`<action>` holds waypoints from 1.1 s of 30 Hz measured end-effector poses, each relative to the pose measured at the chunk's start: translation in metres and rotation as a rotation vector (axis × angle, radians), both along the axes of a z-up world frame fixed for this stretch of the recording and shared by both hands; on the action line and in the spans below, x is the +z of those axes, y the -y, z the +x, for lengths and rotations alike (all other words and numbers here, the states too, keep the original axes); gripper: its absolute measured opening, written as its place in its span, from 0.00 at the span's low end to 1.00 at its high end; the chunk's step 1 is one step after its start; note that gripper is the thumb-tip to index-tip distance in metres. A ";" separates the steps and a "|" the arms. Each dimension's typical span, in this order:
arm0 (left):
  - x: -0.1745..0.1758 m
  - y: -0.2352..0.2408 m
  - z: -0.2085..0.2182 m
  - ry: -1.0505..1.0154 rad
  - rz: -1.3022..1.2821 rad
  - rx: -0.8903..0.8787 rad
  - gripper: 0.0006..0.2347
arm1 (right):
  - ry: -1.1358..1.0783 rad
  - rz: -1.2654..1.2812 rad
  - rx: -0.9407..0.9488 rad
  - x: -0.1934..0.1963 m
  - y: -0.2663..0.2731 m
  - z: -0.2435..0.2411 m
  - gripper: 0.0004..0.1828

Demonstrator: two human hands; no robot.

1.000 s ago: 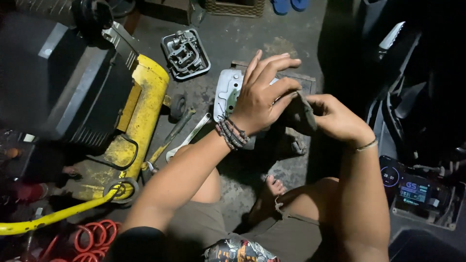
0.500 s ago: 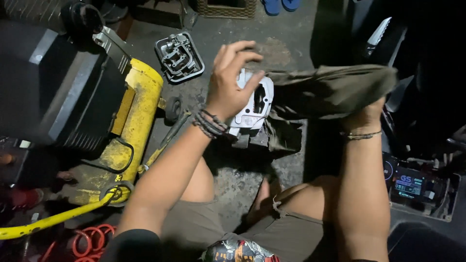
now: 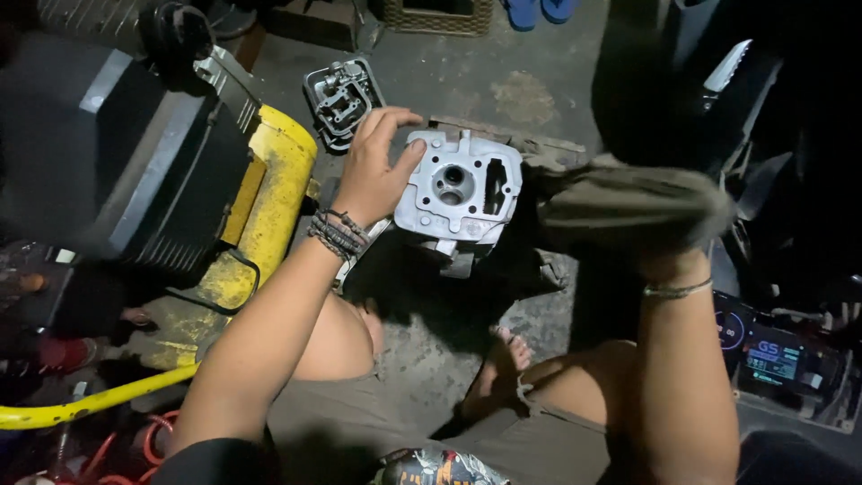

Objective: Cleaning and inspecting a motorcycle engine cylinder head using a cloth and fingers

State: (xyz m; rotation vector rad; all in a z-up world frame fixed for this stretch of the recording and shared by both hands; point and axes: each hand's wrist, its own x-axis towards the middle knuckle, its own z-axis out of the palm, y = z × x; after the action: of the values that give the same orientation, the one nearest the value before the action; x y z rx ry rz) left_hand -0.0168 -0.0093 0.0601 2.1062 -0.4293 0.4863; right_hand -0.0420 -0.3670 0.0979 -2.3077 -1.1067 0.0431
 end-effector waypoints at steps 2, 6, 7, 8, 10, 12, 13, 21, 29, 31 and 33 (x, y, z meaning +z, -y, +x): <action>-0.003 -0.004 -0.007 -0.107 -0.017 0.002 0.16 | 0.039 -0.018 0.012 0.000 -0.027 -0.013 0.16; 0.001 -0.007 -0.015 -0.567 -0.157 -0.021 0.26 | 0.167 -0.068 0.049 -0.002 -0.088 -0.051 0.20; -0.007 -0.006 -0.013 -0.565 -0.159 -0.015 0.26 | 0.167 -0.068 0.055 -0.001 -0.102 -0.052 0.20; -0.015 -0.003 -0.011 -0.662 -0.245 -0.033 0.29 | 0.209 -0.087 0.064 0.001 -0.114 -0.054 0.21; -0.031 0.004 -0.007 -0.759 -0.338 -0.055 0.32 | 0.249 -0.114 0.073 0.005 -0.130 -0.056 0.23; -0.044 0.011 -0.002 -0.785 -0.546 -0.098 0.36 | 0.366 -0.260 0.063 0.010 -0.138 -0.054 0.23; -0.041 0.013 -0.002 -0.782 -0.550 -0.104 0.36 | 0.370 -0.266 0.061 -0.006 -0.125 -0.047 0.23; -0.048 0.003 -0.001 -0.855 -0.501 -0.154 0.39 | 0.276 -0.251 -0.027 -0.054 -0.127 -0.048 0.35; -0.060 0.005 0.004 -0.844 -0.469 -0.136 0.38 | 0.215 -0.263 0.000 -0.059 -0.132 -0.004 0.37; -0.061 0.005 0.002 -0.820 -0.461 -0.130 0.37 | 0.273 -0.296 -0.034 -0.060 -0.135 0.002 0.34; -0.060 0.004 0.004 -0.813 -0.452 -0.142 0.38 | 0.225 -0.252 -0.006 -0.034 -0.153 -0.006 0.35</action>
State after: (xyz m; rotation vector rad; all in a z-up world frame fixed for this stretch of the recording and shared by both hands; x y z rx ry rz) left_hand -0.0125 -0.0130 0.0003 1.6378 0.0156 -0.3416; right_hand -0.0480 -0.2141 0.0638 -2.5896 -1.2683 -0.0864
